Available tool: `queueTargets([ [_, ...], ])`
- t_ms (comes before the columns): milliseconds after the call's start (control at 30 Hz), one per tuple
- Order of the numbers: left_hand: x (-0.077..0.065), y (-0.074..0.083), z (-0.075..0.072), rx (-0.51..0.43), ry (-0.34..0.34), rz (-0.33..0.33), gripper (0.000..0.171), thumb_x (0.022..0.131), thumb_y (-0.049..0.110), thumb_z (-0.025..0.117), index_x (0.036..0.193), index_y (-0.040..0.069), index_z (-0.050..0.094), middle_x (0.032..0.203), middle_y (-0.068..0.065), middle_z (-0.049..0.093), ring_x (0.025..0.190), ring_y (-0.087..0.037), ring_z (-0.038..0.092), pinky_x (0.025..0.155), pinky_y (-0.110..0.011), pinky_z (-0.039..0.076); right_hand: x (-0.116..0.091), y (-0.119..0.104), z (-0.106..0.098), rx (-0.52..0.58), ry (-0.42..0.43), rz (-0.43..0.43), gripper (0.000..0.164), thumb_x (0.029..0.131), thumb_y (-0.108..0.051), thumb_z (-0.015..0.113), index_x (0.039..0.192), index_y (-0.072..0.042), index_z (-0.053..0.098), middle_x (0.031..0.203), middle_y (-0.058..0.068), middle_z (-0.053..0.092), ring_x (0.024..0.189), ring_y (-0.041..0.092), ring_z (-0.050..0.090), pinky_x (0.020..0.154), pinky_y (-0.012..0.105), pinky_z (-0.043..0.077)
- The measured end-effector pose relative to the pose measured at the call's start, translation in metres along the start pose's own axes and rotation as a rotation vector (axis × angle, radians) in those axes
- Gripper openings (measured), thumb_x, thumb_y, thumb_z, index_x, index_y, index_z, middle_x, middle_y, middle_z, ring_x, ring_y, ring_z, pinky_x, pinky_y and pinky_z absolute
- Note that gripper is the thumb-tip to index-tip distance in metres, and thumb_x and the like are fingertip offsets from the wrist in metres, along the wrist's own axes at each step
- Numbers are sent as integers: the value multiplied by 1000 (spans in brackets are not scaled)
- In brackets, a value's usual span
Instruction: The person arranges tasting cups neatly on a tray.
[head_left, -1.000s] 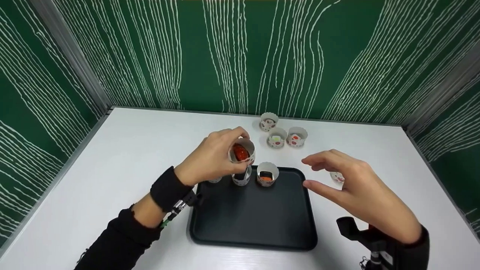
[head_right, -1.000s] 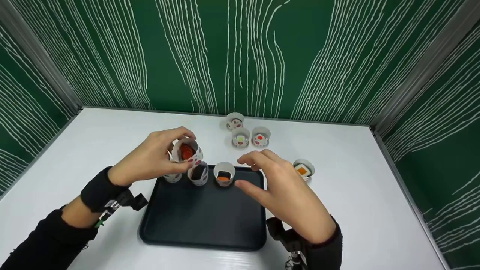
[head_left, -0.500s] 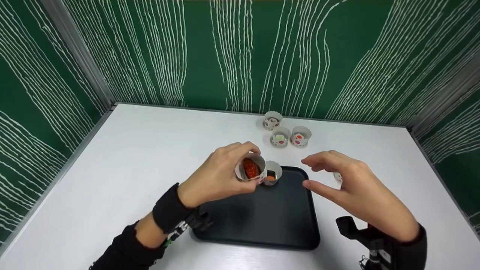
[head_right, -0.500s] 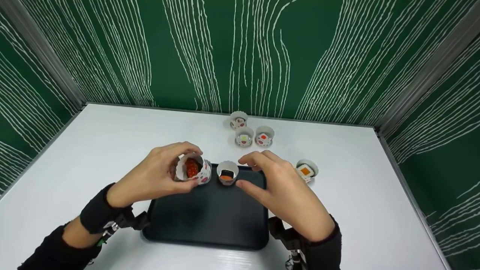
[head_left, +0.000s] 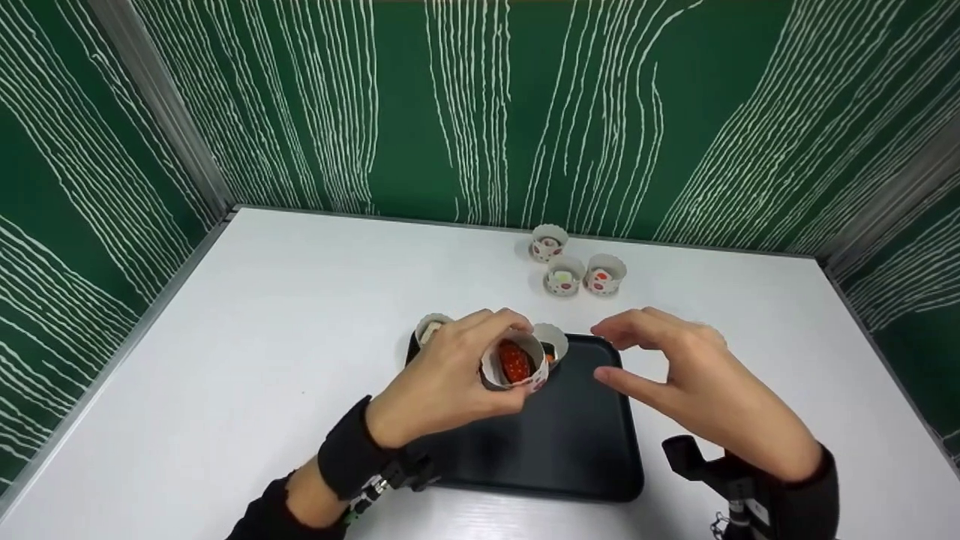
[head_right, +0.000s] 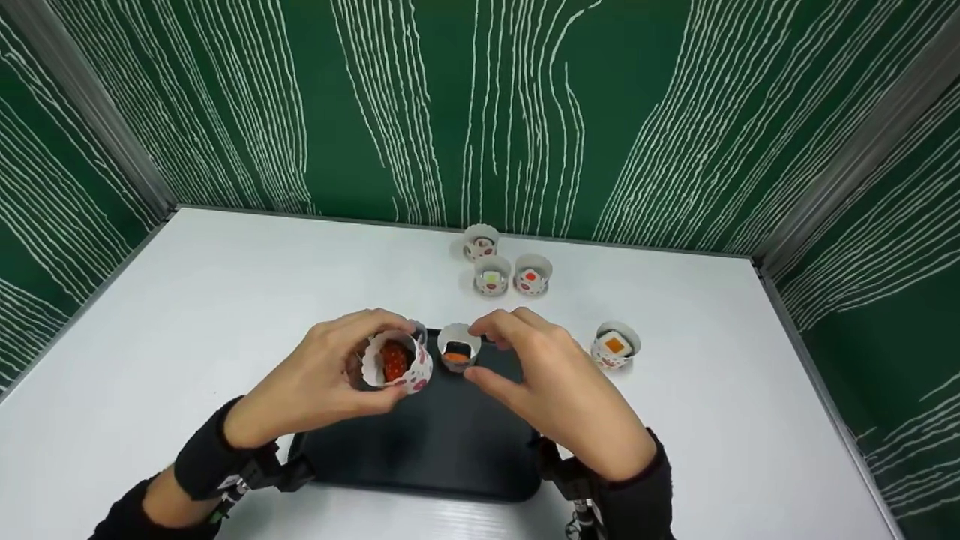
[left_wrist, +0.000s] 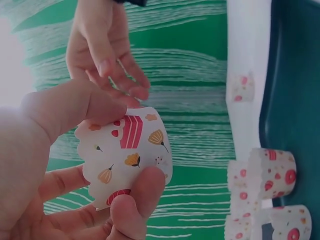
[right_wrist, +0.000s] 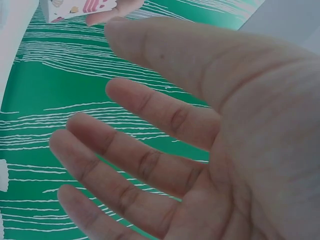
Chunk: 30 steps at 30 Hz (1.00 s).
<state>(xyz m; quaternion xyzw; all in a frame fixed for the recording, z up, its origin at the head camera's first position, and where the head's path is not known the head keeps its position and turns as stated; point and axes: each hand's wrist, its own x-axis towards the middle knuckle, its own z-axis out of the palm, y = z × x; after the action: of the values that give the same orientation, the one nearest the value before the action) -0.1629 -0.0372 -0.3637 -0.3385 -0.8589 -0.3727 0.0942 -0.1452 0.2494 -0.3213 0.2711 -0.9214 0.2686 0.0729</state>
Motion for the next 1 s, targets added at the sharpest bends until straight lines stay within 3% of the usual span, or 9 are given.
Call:
queueTargets([
  [400, -4, 3, 9, -70, 5, -2, 52, 82, 21, 86, 130, 15, 67, 114, 2, 72, 101, -8, 66, 88, -25, 56, 4, -4, 7, 8, -51, -4, 31, 97, -27, 82, 126, -22, 74, 121, -12, 77, 110, 13, 74, 97, 44, 58],
  [767, -3, 3, 17, -85, 37, 4, 57, 82, 21, 87, 135, 17, 65, 121, 1, 72, 107, -8, 67, 93, -27, 57, 11, -9, 19, 43, -115, -23, 28, 98, -30, 80, 125, -22, 74, 111, -12, 75, 101, 8, 74, 91, 39, 62],
  [1000, -2, 2, 23, -110, 41, -9, 67, 81, 19, 87, 140, 14, 54, 113, 0, 73, 99, -9, 68, 82, -22, 55, 11, -10, 23, 70, -161, -6, 34, 99, -37, 79, 127, -18, 74, 108, -9, 76, 98, 8, 74, 88, 33, 62],
])
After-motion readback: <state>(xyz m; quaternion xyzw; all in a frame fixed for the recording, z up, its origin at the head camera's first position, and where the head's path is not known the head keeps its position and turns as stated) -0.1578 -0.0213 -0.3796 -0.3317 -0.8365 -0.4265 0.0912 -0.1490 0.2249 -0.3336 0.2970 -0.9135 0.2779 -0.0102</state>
